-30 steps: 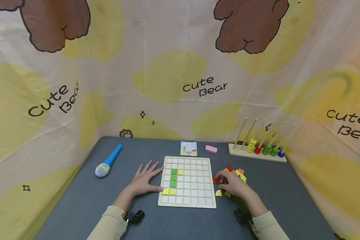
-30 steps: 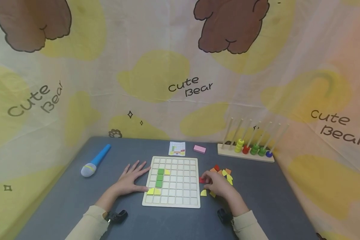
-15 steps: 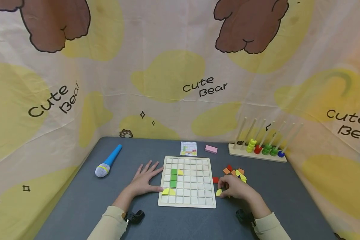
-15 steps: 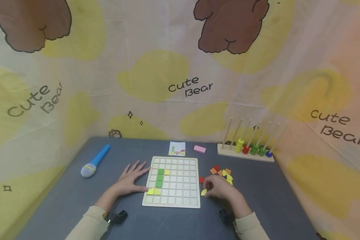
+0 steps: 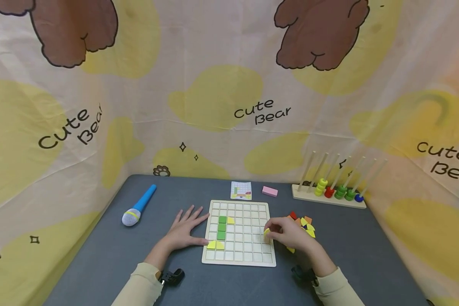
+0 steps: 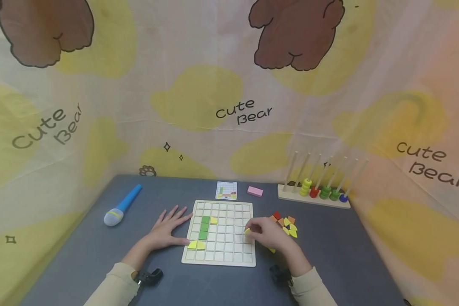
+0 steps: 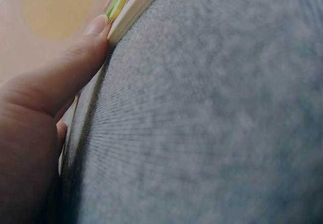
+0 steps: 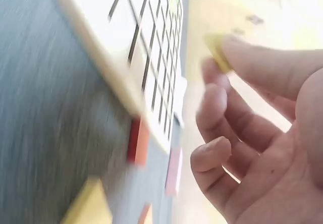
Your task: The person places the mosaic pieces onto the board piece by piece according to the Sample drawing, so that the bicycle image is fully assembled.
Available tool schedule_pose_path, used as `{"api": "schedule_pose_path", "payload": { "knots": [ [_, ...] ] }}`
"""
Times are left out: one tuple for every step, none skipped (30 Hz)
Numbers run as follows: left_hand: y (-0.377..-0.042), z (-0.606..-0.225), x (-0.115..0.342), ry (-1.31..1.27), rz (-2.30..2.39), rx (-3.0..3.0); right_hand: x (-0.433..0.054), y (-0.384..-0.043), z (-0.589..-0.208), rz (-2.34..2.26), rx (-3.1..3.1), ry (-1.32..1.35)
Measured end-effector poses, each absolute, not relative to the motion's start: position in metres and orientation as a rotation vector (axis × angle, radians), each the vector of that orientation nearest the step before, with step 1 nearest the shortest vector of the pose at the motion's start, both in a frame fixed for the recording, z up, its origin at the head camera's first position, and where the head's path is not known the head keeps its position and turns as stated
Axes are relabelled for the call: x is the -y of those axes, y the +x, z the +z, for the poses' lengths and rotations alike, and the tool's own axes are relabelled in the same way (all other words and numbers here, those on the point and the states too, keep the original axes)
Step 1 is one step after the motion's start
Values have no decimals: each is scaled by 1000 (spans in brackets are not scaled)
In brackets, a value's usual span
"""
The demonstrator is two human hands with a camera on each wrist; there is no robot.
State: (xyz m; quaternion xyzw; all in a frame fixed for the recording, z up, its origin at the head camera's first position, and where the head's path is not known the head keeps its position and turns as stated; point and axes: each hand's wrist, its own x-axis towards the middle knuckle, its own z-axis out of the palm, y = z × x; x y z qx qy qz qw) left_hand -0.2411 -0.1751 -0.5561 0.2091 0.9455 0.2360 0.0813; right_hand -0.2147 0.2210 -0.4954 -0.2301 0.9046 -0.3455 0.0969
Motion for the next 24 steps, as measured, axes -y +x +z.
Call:
{"api": "schedule_pose_path", "payload": {
  "knots": [
    [-241,-556,175,622,702,-2825,-216,-214,-495,-1024,-2686,-703],
    [-241,-556,175,620,700,-2826,-210,-214,-494,-1021,-2691,-721],
    [-241,-556,175,618,697,-2827,-204,-214,-494,-1019,-2692,-740],
    [-240,-556,176,614,696,-2827,-199,-214,-494,-1022,-2691,-754],
    [-240,-556,176,616,701,-2826,-193,-214,-493,-1024,-2691,-761],
    [-240,-555,176,613,698,-2825,-187,-215,-493,-1035,-2685,-770],
    [-240,-555,176,615,703,-2824,-181,-215,-493,-1046,-2680,-772],
    [-240,-555,176,616,701,-2823,-176,-216,-493,-1053,-2681,-773],
    [-240,-555,176,621,706,-2823,-172,-216,-494,-1059,-2681,-767],
    [-240,-554,175,624,702,-2823,-167,-217,-495,-1072,-2680,-756],
    [-240,-554,175,627,700,-2822,-163,-217,-496,-1082,-2681,-746],
    [-240,-554,175,628,698,-2823,-159,-217,-496,-1093,-2681,-738],
    [-241,-555,175,630,699,-2825,-155,-216,-497,-1096,-2685,-727],
    [-241,-555,175,631,696,-2827,-150,-216,-498,-1104,-2684,-714],
    [-241,-555,175,632,698,-2829,-146,-216,-499,-1114,-2681,-702],
    [-240,-555,175,630,696,-2830,-141,-215,-499,-1126,-2678,-693],
    [-240,-555,175,629,700,-2831,-137,-214,-499,-1134,-2679,-684],
    [-240,-555,175,629,703,-2832,-132,-213,-500,-1146,-2674,-676],
    [-240,-555,174,630,707,-2833,-128,-212,-500,-1150,-2671,-664],
    [-240,-554,174,630,709,-2833,-123,-212,-500,-1151,-2671,-657],
    [-240,-554,174,631,710,-2833,-119,-211,-500,-1156,-2665,-653],
    [-240,-554,174,632,713,-2831,-114,-210,-500,-1151,-2662,-646],
    [-240,-554,175,634,713,-2831,-110,-209,-500,-1149,-2657,-646],
    [-240,-554,175,635,713,-2831,-106,-208,-500,-1146,-2649,-647]
  ]
}}
